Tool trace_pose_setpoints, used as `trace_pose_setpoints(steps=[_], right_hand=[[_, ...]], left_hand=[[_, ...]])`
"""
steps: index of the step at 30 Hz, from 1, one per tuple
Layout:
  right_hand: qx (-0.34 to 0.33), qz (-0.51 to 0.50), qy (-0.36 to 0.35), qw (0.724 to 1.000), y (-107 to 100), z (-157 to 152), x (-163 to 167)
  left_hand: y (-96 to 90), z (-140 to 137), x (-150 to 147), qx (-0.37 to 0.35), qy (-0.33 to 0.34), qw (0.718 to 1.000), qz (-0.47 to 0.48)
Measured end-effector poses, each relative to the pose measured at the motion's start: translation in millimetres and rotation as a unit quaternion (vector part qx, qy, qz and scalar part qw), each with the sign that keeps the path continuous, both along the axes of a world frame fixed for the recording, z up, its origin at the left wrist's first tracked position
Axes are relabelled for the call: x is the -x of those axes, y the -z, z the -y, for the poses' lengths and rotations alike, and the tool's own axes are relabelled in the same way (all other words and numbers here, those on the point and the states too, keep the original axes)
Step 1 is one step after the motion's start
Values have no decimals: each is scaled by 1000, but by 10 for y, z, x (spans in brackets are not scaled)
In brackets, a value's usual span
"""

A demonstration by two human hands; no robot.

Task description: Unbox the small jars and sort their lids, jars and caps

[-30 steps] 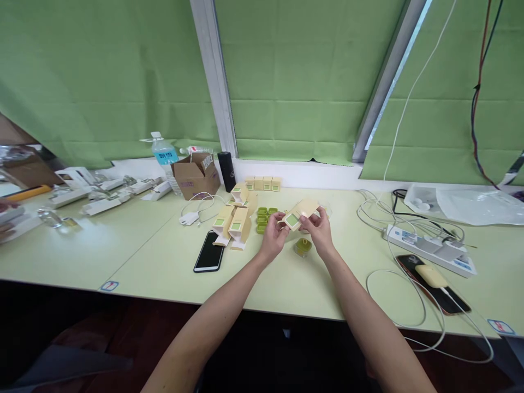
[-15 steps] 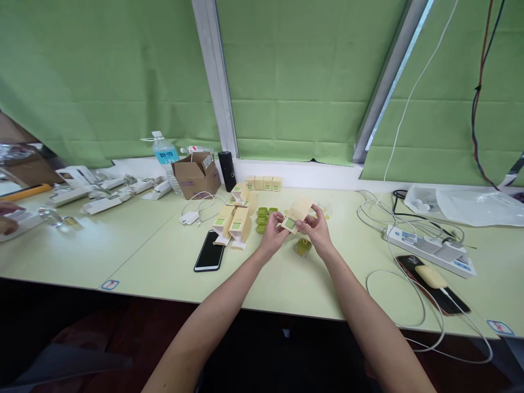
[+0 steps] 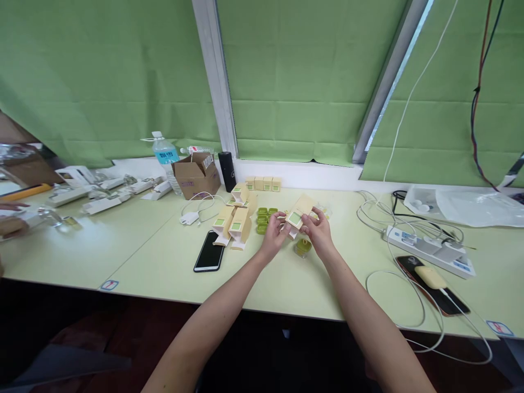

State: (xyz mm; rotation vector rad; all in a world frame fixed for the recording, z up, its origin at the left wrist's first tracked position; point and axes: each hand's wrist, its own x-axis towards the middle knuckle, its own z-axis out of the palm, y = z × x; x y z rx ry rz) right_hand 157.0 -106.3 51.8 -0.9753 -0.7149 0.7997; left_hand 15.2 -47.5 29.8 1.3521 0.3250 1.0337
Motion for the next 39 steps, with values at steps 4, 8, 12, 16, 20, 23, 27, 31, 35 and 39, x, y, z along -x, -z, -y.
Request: trace_pose_setpoints(steps=[4,8,12,16,20,23,27,31,35,39], right_hand=[[1,-33,11,999,-6,-7,-5],[3,-53,-8,999,-8,-11,-8],[13,-34,-44,998,2,-13,16],[5,5,-74,997,10,2,37],[11,29,-99,995,1,25,24],[10,31,-107,994,-8,41,14],[26,24,-105,994,-7,62,8],[44,12,-90,995,7,66,-23],[59,8,-76,995,18,55,-50],[55,2,-65,996,21,50,-53]], left_hand=[[15,29,-12,-58,-27,998,-25],[47,77,21,-146,-94,980,-94],[65,82,39,-154,-144,969,-126],[73,55,29,-130,-170,972,-94],[72,52,7,-96,-162,978,-88],[45,62,-19,-58,-133,986,-84],[6,73,-37,-29,-92,993,-69],[8,89,-20,-66,-73,993,-61],[34,99,-5,-93,-61,991,-73],[48,55,-19,-56,-57,996,-43]])
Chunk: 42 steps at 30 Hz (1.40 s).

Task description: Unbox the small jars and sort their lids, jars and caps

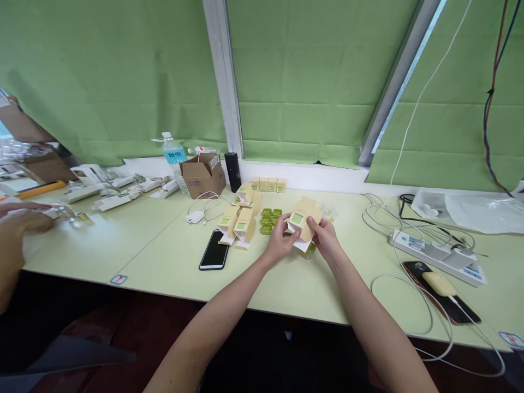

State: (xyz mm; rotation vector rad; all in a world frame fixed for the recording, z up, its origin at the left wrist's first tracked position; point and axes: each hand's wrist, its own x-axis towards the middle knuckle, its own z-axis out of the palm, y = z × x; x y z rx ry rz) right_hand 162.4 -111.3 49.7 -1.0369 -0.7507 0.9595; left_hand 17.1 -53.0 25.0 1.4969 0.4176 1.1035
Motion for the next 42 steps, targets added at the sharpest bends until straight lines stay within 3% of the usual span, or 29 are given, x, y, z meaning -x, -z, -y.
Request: trace_pose_setpoints(steps=[7,11,18,26,33,42], right_hand=[[9,-4,37,999,-11,6,-20],[2,27,66,997,-12,5,-6],[16,102,63,993,0,-8,77],[-38,150,-14,988,-10,14,82],[4,209,73,975,149,-60,-34],[-10,149,73,986,135,-72,-4]], left_hand=[[-92,-41,46,79,34,995,40],[-86,-44,42,86,37,996,15],[19,-148,3,41,-37,998,-34],[-48,-204,45,96,-106,990,5],[-89,-144,48,114,-59,991,26],[-57,-180,69,123,-40,991,12]])
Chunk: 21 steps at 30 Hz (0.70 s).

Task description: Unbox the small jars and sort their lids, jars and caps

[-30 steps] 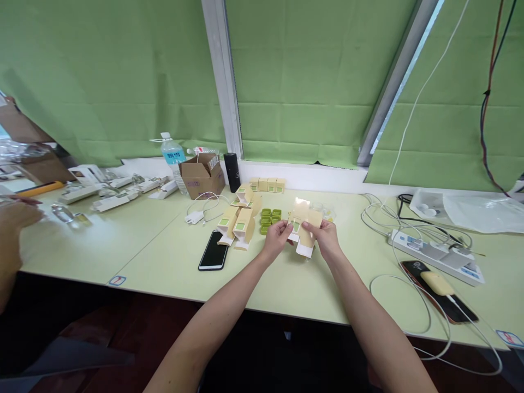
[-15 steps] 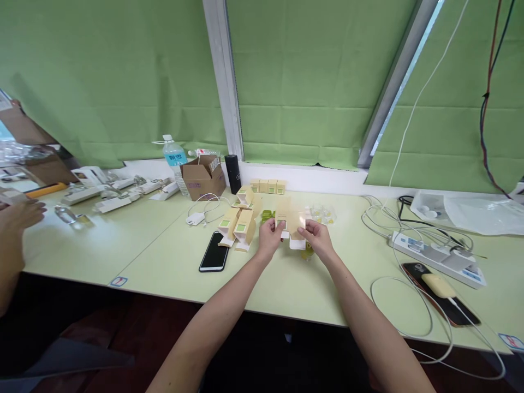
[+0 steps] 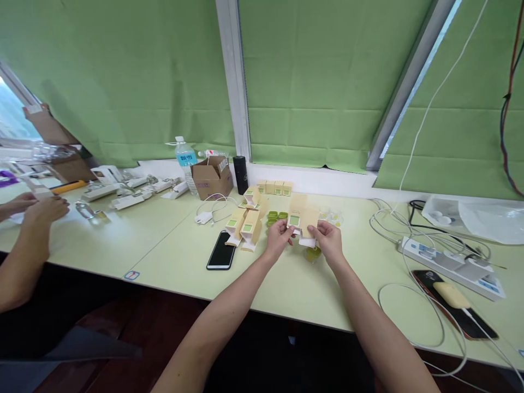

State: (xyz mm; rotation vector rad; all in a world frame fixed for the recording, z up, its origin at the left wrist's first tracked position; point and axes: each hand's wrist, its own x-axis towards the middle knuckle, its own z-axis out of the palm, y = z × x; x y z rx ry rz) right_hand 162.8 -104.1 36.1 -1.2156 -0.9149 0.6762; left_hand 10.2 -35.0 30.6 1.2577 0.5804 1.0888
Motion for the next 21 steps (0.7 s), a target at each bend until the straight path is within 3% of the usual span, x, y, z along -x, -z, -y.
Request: trace_pose_setpoints(steps=[2,5,7,15,21], right_hand=[[-4,-1,11,1000,-30,13,19],[-30,50,59,997,-87,44,47],[-49,90,94,990,-123,68,64],[-70,112,137,982,-150,108,96],[-72,135,153,976,-174,139,99]], left_hand=[[-7,-45,1,-2,-6,1000,-16],[-88,-227,9,1,-76,994,-81],[-184,-439,14,-6,-141,975,-171],[-501,-1413,-78,-12,-234,927,-293],[-500,-1570,-147,-19,-257,911,-322]])
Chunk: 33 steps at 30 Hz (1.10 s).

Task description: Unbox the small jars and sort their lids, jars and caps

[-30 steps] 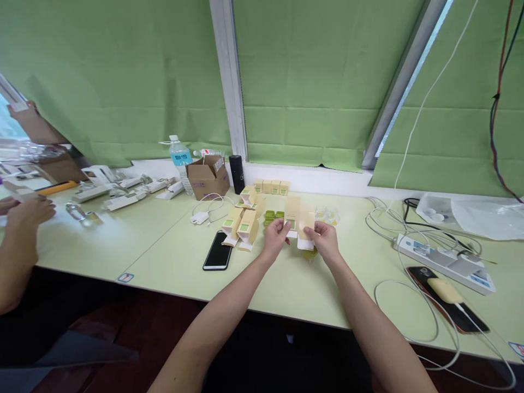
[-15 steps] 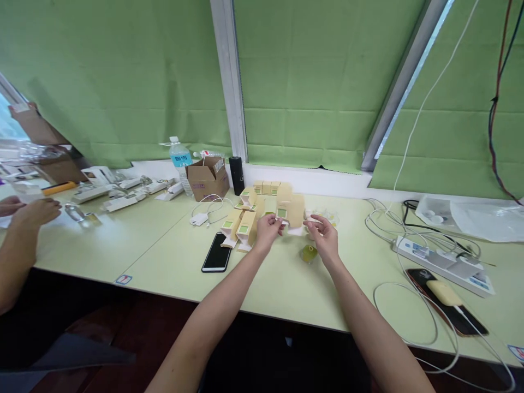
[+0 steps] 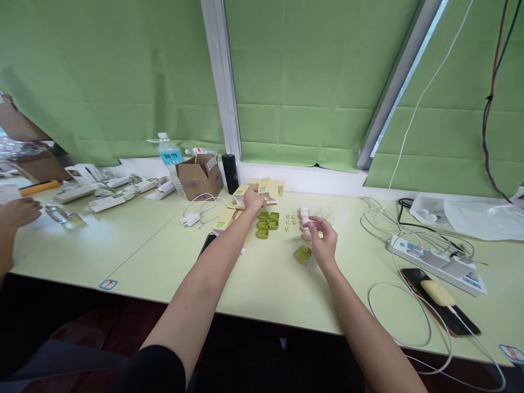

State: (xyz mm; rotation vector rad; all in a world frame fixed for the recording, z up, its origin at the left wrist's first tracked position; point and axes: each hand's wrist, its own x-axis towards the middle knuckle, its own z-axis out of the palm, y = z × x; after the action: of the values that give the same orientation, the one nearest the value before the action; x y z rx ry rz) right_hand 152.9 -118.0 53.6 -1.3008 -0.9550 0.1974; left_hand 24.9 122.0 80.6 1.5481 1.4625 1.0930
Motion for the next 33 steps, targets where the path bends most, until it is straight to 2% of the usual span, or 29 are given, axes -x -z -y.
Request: trace_pose_setpoints(steps=[3,5,8,11,13,16,21,28,33], right_hand=[[-11,18,7,1000,-27,22,22],[-13,24,7,1000,-38,31,39],[-18,27,2,999,-41,31,60],[-20,29,2,999,-38,24,72],[-16,30,4,999,-33,18,77],[-8,35,4,999,-13,5,76],[2,48,2,999,51,-28,46],[11,61,8,998,107,-46,3],[10,72,9,997,114,-50,6]], left_hand=[[-25,94,111,-8,14,1000,10],[-97,193,297,-19,18,999,23],[-265,364,742,-64,17,996,65],[-382,526,1264,-97,1,995,37],[-366,618,1562,-89,-10,996,5],[-217,718,1847,-56,-15,997,-53],[4,772,1940,-33,-27,987,-154],[8,763,1849,-58,-8,973,-222],[48,758,1855,-91,25,969,-230]])
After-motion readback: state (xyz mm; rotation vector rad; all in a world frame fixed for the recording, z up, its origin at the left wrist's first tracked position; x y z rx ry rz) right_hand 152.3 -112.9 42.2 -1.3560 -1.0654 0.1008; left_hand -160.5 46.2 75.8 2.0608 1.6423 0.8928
